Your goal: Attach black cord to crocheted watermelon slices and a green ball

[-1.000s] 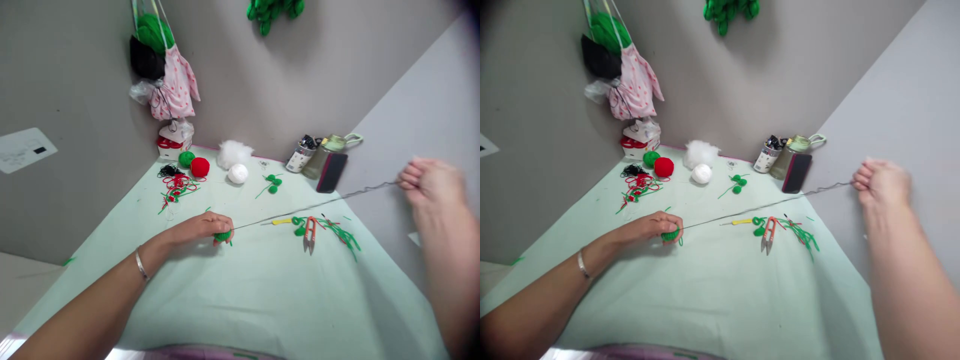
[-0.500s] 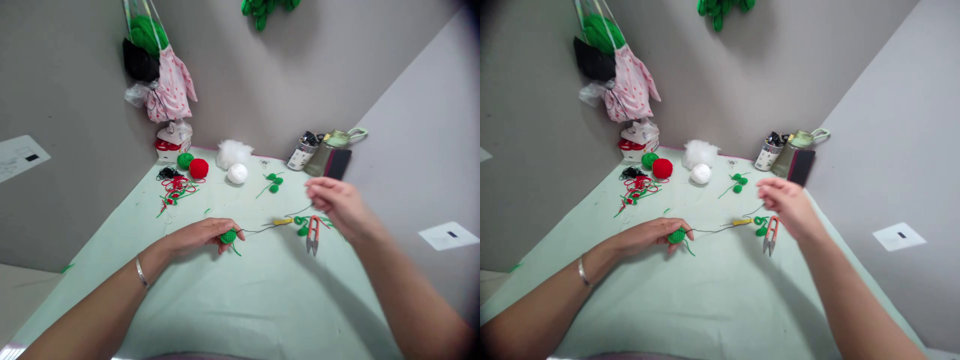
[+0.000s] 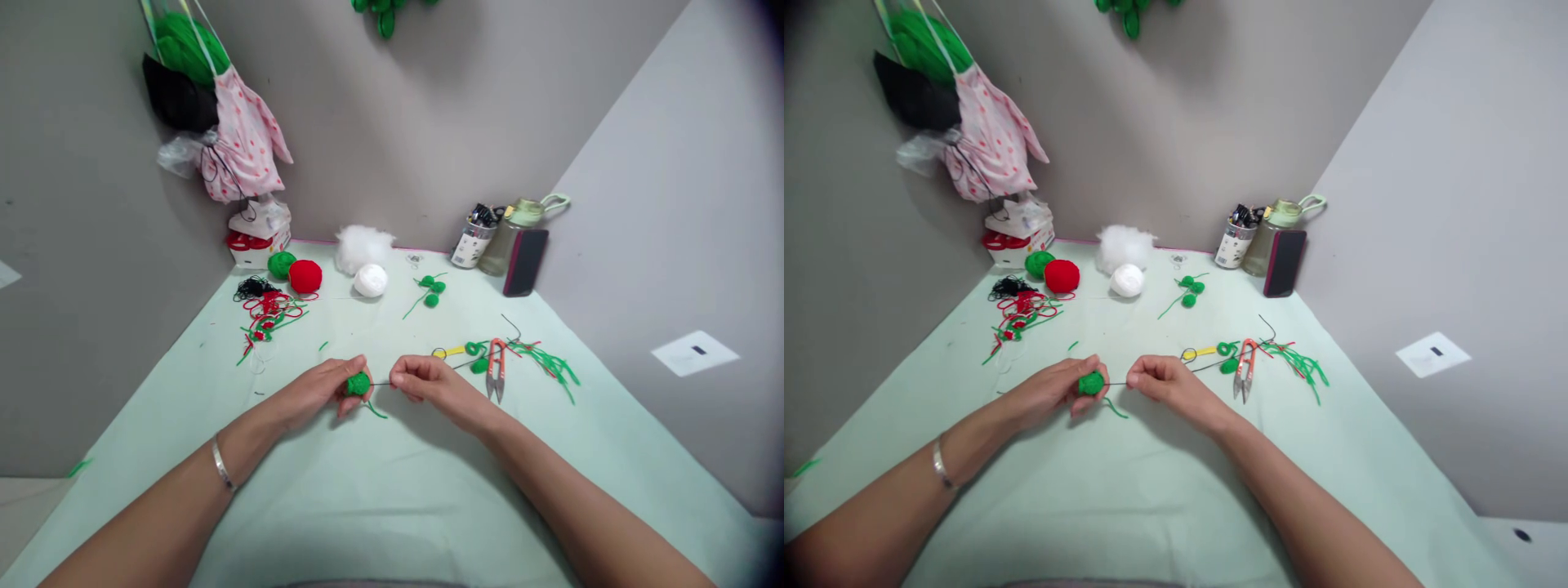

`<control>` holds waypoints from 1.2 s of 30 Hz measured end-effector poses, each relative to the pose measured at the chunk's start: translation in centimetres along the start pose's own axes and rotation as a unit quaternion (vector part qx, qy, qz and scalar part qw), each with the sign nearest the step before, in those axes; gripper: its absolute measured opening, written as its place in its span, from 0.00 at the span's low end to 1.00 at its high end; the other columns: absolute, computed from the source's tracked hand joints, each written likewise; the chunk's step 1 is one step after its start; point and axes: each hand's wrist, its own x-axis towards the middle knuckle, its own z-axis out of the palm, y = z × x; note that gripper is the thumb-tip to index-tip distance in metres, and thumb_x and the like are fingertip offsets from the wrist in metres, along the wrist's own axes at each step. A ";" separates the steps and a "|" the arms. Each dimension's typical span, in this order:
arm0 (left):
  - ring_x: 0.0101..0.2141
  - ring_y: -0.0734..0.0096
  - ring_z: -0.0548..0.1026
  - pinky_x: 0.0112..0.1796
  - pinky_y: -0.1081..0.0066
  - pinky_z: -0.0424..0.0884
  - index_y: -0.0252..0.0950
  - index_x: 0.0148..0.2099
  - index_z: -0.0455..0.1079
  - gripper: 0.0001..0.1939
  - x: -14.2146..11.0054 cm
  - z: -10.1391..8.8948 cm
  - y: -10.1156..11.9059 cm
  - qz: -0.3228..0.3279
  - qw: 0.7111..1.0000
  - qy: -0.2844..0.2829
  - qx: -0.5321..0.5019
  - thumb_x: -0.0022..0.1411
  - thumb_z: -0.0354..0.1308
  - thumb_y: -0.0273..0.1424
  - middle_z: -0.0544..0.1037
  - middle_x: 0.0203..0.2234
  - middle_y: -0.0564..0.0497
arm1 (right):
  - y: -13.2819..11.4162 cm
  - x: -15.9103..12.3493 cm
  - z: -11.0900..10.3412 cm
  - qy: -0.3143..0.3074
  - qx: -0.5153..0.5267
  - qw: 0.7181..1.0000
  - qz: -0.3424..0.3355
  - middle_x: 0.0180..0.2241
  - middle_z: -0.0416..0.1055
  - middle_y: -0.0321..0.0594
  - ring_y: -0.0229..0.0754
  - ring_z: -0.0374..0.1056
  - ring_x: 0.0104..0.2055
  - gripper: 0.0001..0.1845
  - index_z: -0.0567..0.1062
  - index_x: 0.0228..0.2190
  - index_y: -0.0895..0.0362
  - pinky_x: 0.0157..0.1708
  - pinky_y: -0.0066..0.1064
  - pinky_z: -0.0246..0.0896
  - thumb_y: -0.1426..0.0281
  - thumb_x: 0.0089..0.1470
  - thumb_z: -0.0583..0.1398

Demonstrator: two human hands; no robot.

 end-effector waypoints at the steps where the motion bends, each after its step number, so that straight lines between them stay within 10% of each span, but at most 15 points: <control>1: 0.21 0.73 0.61 0.27 0.72 0.60 0.34 0.31 0.68 0.27 0.0 0.1 0.0 -0.002 1.000 -0.003 -0.016 0.67 0.43 0.51 0.62 0.16 0.55 | 0.1 0.0 0.1 -0.003 -0.001 1.000 0.003 0.21 0.54 0.30 0.33 0.48 0.24 0.18 0.72 0.30 0.59 0.25 0.27 0.41 0.55 0.56 0.60; 6: 0.24 0.73 0.66 0.29 0.73 0.65 0.36 0.49 0.70 0.22 0.0 0.2 0.0 0.004 0.997 0.008 -0.081 0.67 0.47 0.48 0.67 0.20 0.55 | 0.4 0.1 0.6 0.010 0.014 1.000 0.008 0.21 0.53 0.29 0.32 0.45 0.24 0.19 0.70 0.28 0.59 0.25 0.27 0.38 0.55 0.55 0.61; 18: 0.27 0.74 0.70 0.33 0.73 0.68 0.33 0.44 0.71 0.16 -0.1 -0.1 -0.1 0.021 0.989 -0.019 -0.145 0.67 0.53 0.40 0.72 0.26 0.50 | 0.4 0.3 0.9 0.035 0.017 0.999 0.012 0.20 0.53 0.29 0.32 0.45 0.23 0.17 0.69 0.28 0.59 0.24 0.27 0.38 0.56 0.53 0.61; 30: 0.24 0.77 0.66 0.29 0.77 0.65 0.31 0.40 0.70 0.11 0.1 1.4 -0.3 0.034 0.976 0.008 -0.217 0.66 0.53 0.35 0.67 0.23 0.53 | 1.0 0.5 1.2 0.133 -0.217 0.965 -0.061 0.19 0.55 0.29 0.33 0.49 0.23 0.13 0.68 0.26 0.58 0.24 0.26 0.45 0.64 0.59 0.54; 36: 0.36 0.72 0.72 0.41 0.72 0.69 0.34 0.46 0.72 0.14 0.1 0.5 -0.8 0.008 0.986 -0.015 -0.165 0.68 0.52 0.38 0.74 0.38 0.46 | 1.6 1.1 1.4 0.152 -0.134 0.979 -0.037 0.20 0.57 0.30 0.33 0.51 0.24 0.14 0.69 0.26 0.59 0.24 0.25 0.47 0.62 0.57 0.56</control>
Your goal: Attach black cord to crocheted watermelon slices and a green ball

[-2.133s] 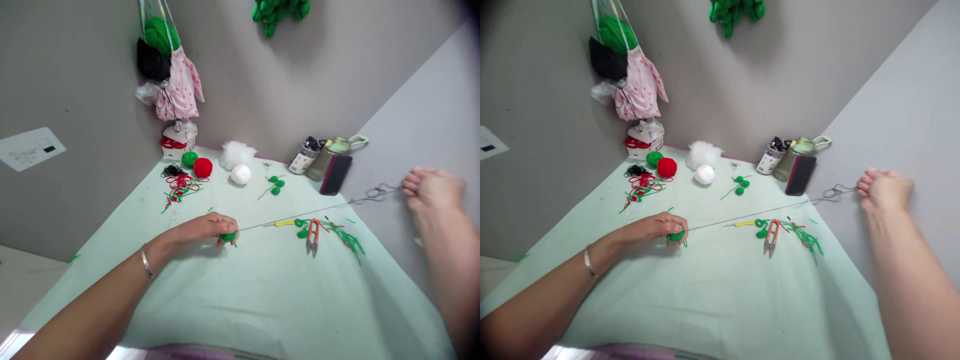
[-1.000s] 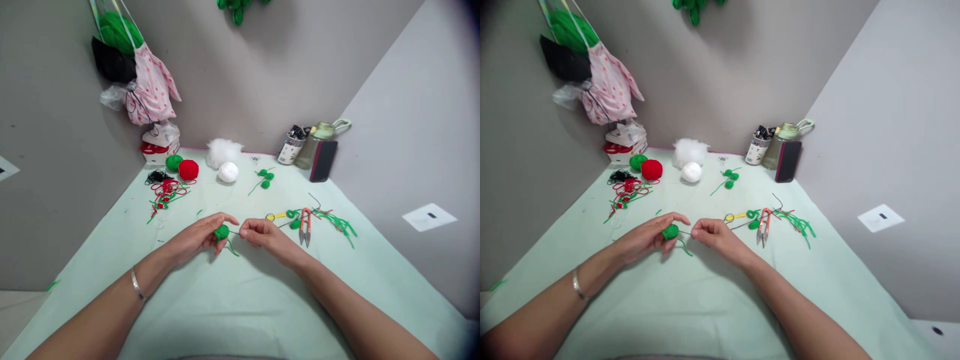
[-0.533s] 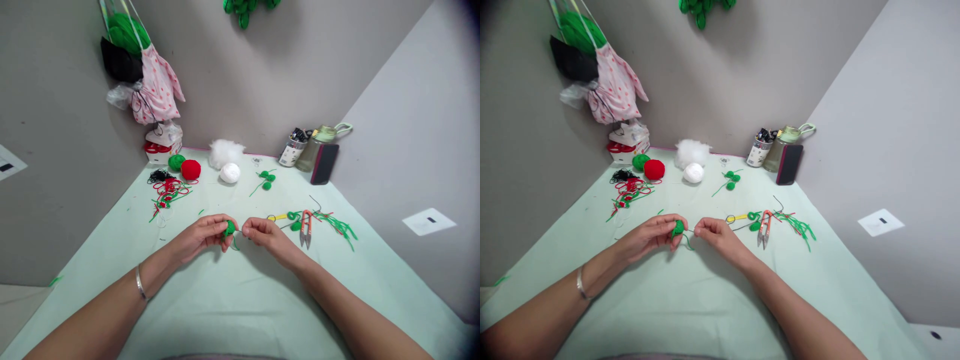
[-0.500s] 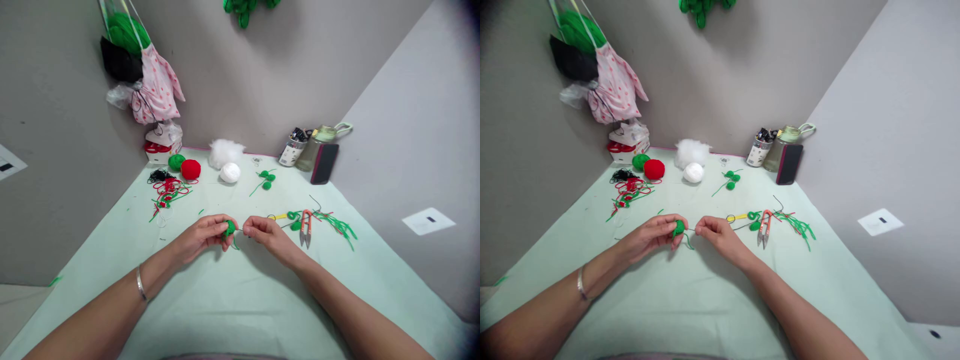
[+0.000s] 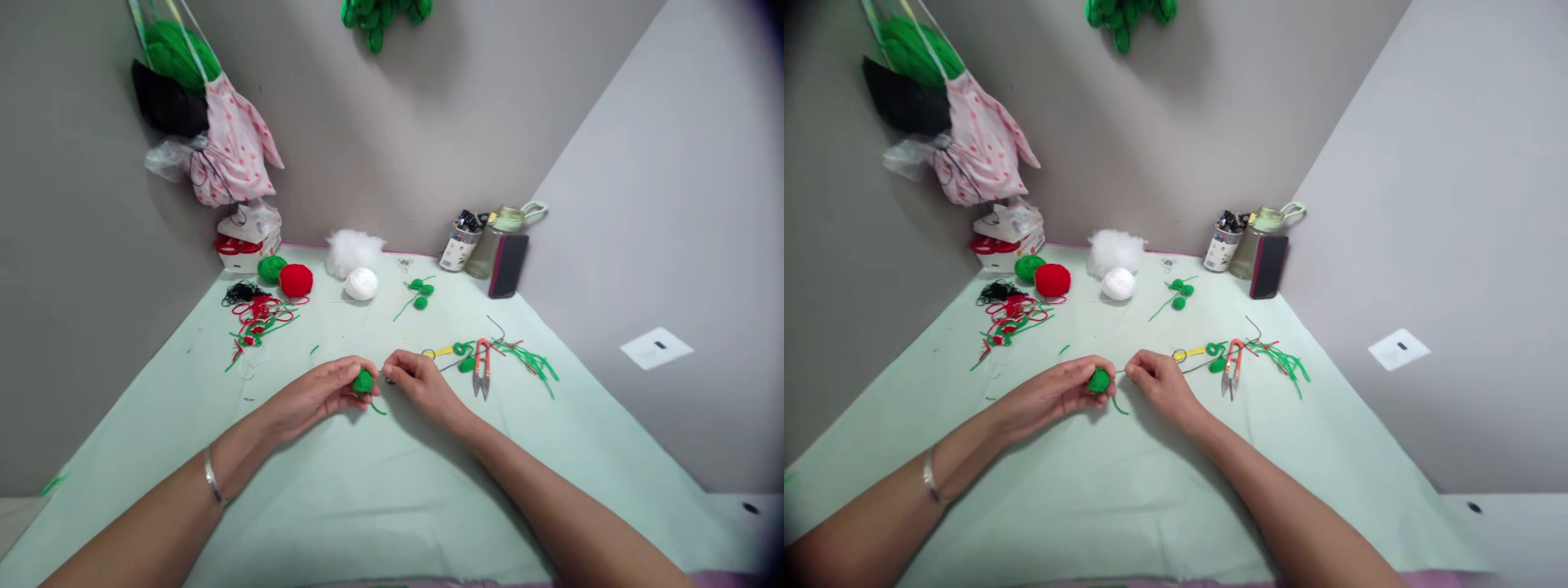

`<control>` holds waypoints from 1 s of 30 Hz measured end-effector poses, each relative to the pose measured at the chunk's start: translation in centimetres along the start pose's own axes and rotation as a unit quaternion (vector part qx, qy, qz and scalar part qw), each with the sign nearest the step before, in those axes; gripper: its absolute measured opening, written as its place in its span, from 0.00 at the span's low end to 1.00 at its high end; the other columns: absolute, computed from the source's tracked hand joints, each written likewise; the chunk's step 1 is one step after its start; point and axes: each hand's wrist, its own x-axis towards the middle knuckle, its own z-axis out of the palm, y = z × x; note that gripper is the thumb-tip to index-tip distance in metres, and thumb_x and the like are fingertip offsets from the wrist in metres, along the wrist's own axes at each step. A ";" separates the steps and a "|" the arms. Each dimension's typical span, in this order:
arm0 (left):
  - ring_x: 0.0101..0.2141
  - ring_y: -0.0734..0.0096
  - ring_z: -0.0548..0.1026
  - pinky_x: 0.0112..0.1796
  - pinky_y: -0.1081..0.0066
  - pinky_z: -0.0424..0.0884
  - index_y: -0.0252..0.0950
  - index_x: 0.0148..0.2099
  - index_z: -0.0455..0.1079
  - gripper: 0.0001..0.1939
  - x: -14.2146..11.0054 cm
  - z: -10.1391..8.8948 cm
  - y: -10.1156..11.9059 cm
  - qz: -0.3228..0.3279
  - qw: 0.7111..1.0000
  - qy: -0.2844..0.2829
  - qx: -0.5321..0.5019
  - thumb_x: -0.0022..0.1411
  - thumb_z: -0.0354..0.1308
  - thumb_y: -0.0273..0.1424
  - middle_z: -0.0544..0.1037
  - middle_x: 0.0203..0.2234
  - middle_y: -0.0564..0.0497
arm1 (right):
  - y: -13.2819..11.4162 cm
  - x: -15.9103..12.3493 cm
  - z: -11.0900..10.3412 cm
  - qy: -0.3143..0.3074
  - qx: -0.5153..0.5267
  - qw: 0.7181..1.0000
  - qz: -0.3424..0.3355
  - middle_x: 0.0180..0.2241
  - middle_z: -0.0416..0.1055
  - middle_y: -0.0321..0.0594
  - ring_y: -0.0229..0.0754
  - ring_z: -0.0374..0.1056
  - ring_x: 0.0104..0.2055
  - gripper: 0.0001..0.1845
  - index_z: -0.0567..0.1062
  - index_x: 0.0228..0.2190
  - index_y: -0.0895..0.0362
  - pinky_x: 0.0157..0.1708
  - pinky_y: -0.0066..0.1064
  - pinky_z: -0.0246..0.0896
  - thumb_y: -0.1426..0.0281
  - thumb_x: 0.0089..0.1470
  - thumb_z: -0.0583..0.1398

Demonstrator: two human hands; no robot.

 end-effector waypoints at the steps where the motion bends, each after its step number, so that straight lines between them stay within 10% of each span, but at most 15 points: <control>1: 0.36 0.72 0.72 0.42 0.71 0.69 0.34 0.46 0.73 0.15 0.0 -0.2 0.0 -0.001 1.000 -0.001 0.017 0.67 0.53 0.38 0.74 0.40 0.45 | -0.1 0.0 -0.1 -0.016 0.008 1.000 0.003 0.20 0.57 0.30 0.33 0.51 0.23 0.15 0.69 0.26 0.59 0.24 0.25 0.47 0.61 0.57 0.56; 5: 0.35 0.72 0.73 0.41 0.71 0.70 0.35 0.49 0.75 0.17 0.0 -0.7 0.4 -0.014 0.999 -0.001 0.051 0.67 0.53 0.39 0.75 0.45 0.44 | -0.6 0.1 -2.2 -0.072 -0.039 0.997 -0.015 0.26 0.69 0.36 0.35 0.61 0.25 0.18 0.75 0.35 0.59 0.27 0.27 0.56 0.61 0.63 0.51; 10: 0.41 0.67 0.75 0.46 0.68 0.69 0.38 0.51 0.75 0.16 -0.2 -0.9 1.0 -0.028 0.997 -0.004 0.078 0.65 0.57 0.38 0.76 0.49 0.44 | 0.4 -0.2 -7.5 0.152 -0.338 0.928 -0.040 0.44 0.74 0.42 0.44 0.70 0.43 0.14 0.76 0.42 0.54 0.40 0.32 0.60 0.72 0.62 0.52; 14: 0.45 0.67 0.73 0.48 0.69 0.67 0.41 0.51 0.76 0.16 -0.1 -1.1 0.9 -0.038 0.993 0.015 0.110 0.61 0.61 0.36 0.77 0.49 0.48 | 1.8 -0.4 -9.3 0.075 -0.471 0.879 0.002 0.45 0.75 0.43 0.46 0.70 0.47 0.16 0.76 0.45 0.53 0.39 0.32 0.60 0.77 0.58 0.54; 22: 0.42 0.68 0.73 0.47 0.69 0.66 0.42 0.51 0.75 0.18 0.1 -1.4 0.5 -0.044 0.993 0.021 0.108 0.57 0.64 0.36 0.78 0.45 0.50 | 1.5 -0.8 -12.2 0.147 -0.485 0.858 0.082 0.43 0.76 0.41 0.46 0.70 0.43 0.16 0.77 0.40 0.53 0.36 0.32 0.57 0.72 0.60 0.50; 30: 0.42 0.67 0.72 0.47 0.67 0.65 0.42 0.52 0.74 0.19 0.0 -1.3 0.6 -0.024 0.992 0.037 0.118 0.58 0.64 0.35 0.78 0.43 0.49 | 1.9 -2.9 -15.0 0.041 -0.444 0.883 0.149 0.33 0.76 0.36 0.40 0.68 0.35 0.10 0.75 0.29 0.53 0.32 0.28 0.55 0.75 0.51 0.55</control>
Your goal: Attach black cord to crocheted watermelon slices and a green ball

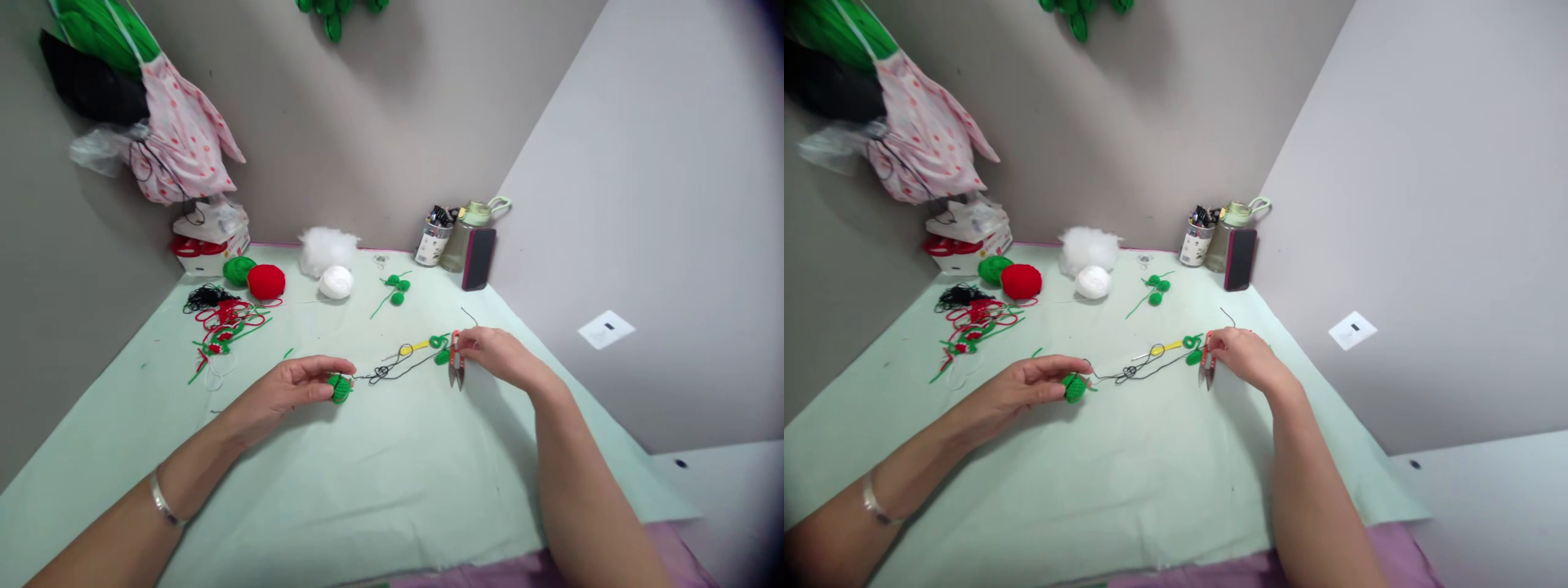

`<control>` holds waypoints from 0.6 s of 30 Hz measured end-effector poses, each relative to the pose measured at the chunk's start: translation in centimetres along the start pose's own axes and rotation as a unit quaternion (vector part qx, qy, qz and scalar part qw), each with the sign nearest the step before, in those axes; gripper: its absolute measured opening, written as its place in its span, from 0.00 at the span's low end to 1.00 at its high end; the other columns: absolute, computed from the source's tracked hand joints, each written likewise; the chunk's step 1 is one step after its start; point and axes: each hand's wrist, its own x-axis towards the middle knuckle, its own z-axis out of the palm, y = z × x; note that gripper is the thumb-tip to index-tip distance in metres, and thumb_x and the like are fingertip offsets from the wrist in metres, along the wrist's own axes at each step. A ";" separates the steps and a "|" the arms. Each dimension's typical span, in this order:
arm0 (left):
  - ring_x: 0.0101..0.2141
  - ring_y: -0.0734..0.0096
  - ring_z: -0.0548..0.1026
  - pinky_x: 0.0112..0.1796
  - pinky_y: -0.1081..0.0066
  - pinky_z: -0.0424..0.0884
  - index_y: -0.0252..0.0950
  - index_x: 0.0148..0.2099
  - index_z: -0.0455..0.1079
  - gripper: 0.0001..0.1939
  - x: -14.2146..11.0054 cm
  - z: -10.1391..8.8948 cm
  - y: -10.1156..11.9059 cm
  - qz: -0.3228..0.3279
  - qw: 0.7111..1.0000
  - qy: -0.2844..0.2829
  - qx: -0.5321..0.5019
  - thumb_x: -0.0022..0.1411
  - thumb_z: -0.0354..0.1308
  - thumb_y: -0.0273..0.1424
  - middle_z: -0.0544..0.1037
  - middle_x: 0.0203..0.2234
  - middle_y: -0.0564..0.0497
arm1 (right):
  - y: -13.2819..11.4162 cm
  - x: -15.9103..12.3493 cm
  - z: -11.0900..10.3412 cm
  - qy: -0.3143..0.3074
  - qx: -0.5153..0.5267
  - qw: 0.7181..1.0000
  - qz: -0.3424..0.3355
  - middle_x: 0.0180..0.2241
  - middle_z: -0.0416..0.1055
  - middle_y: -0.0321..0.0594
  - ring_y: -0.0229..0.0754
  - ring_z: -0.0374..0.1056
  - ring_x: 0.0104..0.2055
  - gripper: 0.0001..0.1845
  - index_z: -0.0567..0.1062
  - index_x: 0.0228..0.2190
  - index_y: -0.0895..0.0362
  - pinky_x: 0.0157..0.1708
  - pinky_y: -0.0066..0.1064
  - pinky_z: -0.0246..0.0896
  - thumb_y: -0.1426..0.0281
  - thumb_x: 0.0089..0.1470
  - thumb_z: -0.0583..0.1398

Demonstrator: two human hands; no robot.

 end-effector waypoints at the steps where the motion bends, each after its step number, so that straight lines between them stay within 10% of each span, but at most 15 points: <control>1: 0.42 0.66 0.72 0.47 0.66 0.65 0.42 0.52 0.75 0.19 0.0 0.0 0.0 0.000 1.000 0.003 0.002 0.57 0.64 0.36 0.78 0.43 0.49 | -0.2 0.0 0.2 0.008 -0.003 1.000 0.010 0.32 0.75 0.38 0.41 0.67 0.33 0.09 0.75 0.29 0.54 0.30 0.28 0.54 0.74 0.51 0.55; 18: 0.43 0.67 0.72 0.46 0.68 0.65 0.42 0.53 0.74 0.20 -0.1 0.2 0.0 0.012 1.000 -0.004 0.011 0.57 0.64 0.34 0.77 0.43 0.49 | -1.6 0.0 1.4 -0.014 -0.033 0.990 -0.139 0.36 0.70 0.38 0.40 0.68 0.33 0.15 0.79 0.34 0.50 0.34 0.30 0.58 0.78 0.54 0.55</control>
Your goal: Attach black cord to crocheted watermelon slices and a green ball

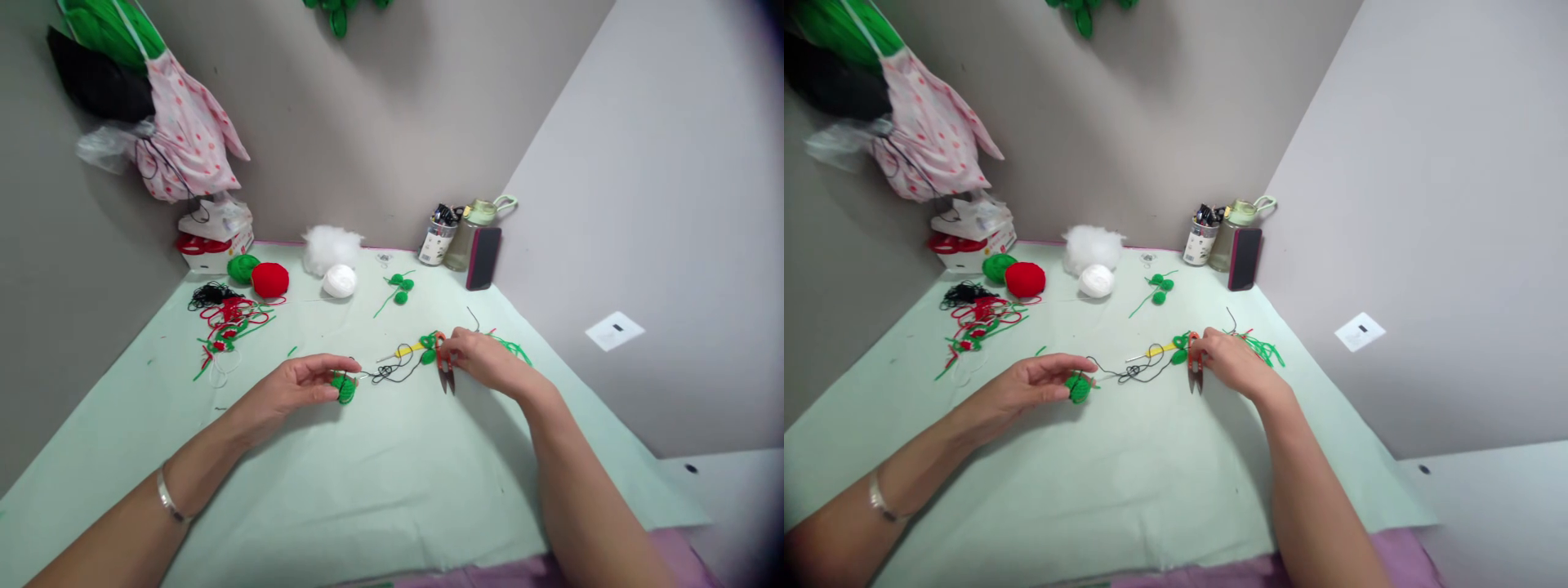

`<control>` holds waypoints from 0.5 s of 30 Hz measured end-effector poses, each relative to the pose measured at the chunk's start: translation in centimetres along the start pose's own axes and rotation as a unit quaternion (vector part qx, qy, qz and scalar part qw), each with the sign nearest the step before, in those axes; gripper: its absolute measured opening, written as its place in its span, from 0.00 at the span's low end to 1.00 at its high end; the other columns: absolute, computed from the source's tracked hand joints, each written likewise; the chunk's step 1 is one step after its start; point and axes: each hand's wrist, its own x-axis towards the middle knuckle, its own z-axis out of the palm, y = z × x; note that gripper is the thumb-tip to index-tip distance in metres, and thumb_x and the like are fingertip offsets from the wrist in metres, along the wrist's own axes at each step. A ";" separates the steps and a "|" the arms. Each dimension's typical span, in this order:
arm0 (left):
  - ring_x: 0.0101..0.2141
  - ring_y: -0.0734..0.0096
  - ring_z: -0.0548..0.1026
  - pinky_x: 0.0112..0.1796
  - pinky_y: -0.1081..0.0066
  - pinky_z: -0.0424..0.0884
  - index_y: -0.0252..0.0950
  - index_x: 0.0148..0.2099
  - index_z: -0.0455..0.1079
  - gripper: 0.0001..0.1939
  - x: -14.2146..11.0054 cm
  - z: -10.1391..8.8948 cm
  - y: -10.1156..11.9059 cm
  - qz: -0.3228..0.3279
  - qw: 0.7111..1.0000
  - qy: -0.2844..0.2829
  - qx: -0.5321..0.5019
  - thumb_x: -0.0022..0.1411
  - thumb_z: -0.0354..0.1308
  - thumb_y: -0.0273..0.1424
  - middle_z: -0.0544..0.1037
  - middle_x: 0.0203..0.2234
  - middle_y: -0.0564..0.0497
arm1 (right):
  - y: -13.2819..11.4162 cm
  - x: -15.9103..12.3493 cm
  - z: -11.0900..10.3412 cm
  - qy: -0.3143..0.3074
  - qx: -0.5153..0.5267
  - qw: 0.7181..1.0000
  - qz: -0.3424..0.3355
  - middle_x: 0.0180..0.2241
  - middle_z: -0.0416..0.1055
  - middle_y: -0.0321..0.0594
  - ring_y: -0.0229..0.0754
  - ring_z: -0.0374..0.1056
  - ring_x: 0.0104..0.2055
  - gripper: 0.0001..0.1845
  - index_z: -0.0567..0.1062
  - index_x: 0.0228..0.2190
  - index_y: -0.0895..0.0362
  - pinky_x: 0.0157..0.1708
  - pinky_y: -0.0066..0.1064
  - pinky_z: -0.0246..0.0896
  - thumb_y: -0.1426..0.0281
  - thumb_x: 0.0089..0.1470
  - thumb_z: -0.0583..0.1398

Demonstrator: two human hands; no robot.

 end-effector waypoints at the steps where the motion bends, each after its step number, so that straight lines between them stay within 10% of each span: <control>1: 0.43 0.66 0.72 0.45 0.68 0.66 0.42 0.53 0.73 0.20 0.0 0.0 0.0 0.003 1.000 0.000 0.000 0.57 0.65 0.34 0.77 0.43 0.48 | -0.1 0.0 0.0 0.001 -0.005 1.000 0.000 0.35 0.70 0.38 0.40 0.68 0.33 0.14 0.79 0.32 0.50 0.34 0.30 0.57 0.78 0.54 0.56; 9: 0.45 0.65 0.72 0.46 0.67 0.66 0.41 0.55 0.72 0.23 -0.1 0.4 -0.1 0.026 1.000 0.000 0.003 0.57 0.65 0.33 0.76 0.45 0.46 | -1.4 -1.6 -2.4 -0.015 0.191 0.980 -0.050 0.40 0.71 0.40 0.43 0.68 0.40 0.10 0.77 0.35 0.50 0.41 0.36 0.62 0.64 0.60 0.56; 15: 0.44 0.64 0.72 0.44 0.67 0.67 0.41 0.56 0.72 0.23 0.0 0.8 -0.1 0.058 0.998 0.011 0.016 0.57 0.65 0.32 0.76 0.46 0.45 | -5.1 -1.3 -2.2 -0.066 0.459 0.880 -0.107 0.33 0.70 0.40 0.38 0.65 0.32 0.15 0.69 0.38 0.57 0.35 0.32 0.63 0.58 0.63 0.53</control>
